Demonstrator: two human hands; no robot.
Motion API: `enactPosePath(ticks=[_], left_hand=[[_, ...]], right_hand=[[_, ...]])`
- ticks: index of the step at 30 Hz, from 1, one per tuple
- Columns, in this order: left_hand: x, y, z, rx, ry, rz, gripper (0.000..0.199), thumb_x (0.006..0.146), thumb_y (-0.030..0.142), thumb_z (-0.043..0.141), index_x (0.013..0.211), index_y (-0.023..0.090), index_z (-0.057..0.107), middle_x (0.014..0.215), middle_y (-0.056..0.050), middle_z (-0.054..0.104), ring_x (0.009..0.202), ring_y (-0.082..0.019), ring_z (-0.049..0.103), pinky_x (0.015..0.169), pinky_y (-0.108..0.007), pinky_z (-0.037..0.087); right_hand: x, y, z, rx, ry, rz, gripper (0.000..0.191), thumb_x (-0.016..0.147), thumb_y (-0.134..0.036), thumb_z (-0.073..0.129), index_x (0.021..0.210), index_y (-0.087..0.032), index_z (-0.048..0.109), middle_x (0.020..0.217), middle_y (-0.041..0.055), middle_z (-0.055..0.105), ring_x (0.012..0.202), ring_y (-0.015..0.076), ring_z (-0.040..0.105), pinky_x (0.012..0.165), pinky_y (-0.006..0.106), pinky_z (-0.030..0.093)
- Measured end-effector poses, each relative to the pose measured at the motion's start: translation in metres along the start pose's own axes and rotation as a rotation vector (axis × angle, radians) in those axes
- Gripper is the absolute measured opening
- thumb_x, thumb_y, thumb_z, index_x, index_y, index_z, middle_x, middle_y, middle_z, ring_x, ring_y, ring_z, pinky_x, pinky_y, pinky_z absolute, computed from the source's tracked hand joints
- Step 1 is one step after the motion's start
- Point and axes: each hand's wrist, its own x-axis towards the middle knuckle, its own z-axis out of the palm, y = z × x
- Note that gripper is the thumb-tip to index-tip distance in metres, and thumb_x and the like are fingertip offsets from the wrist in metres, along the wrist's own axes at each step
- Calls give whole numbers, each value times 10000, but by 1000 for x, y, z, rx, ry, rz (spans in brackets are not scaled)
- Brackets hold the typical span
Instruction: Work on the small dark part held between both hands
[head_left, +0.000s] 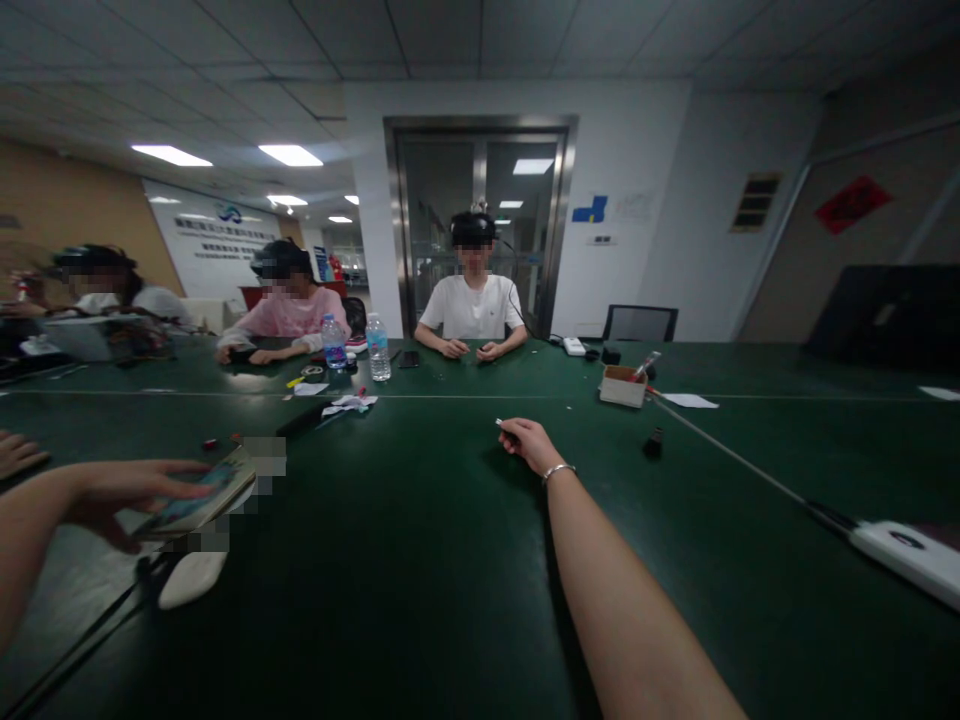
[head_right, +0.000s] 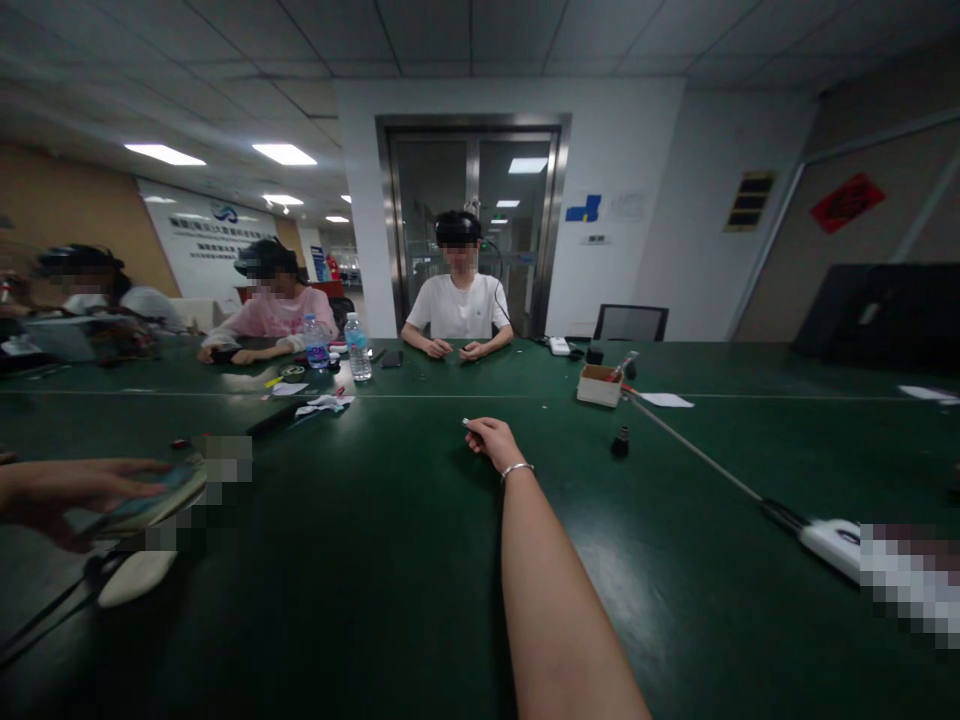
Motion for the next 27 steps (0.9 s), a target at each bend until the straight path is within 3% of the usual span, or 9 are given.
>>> enactPosePath(ticks=[2,4,8,15,21,27], left_hand=[[-2,-12,1,-131,-145,-2,1048,247,803,531,1198,372,449,1096,41,657,1112,-281,532,784,-426,477],[-6,-17,3,-212,-197,25,1099,200,774,566,1212,363,440,1126,38,645,1130,-279,519,807,-414,476],[-12,-16,7,-220,-161,55,1158,189,755,578,1248,321,406,1196,5,611,1141,-285,515,843,-426,470],[0,-26,3,-300,-259,63,1081,287,735,579,1270,350,344,1130,58,640,1162,-258,507,885,-431,452],[-8,-19,3,-215,-230,47,1087,239,735,590,1246,370,400,1154,55,625,1123,-290,520,821,-442,485],[-8,-15,4,-251,-154,-7,1098,151,655,675,1182,328,489,1222,24,592,1104,-283,522,749,-370,516]], right_hand=[[-1,1,-1,15,20,-5,271,601,-347,749,684,-128,614,573,18,599,463,78,508,396,188,367],[-2,2,-1,25,31,-10,273,597,-345,751,689,-127,616,579,21,599,468,79,508,394,188,366],[-2,3,-3,27,33,-10,277,595,-351,750,686,-125,618,585,23,599,470,77,505,395,187,367],[-2,2,-3,22,34,-10,277,598,-355,748,685,-127,618,582,24,596,473,81,504,396,192,367],[-3,1,-2,27,30,-11,259,610,-338,741,701,-124,626,586,22,598,478,81,511,407,195,371],[-1,3,-2,26,35,-20,270,598,-346,747,682,-124,618,573,22,599,465,80,502,401,198,361]])
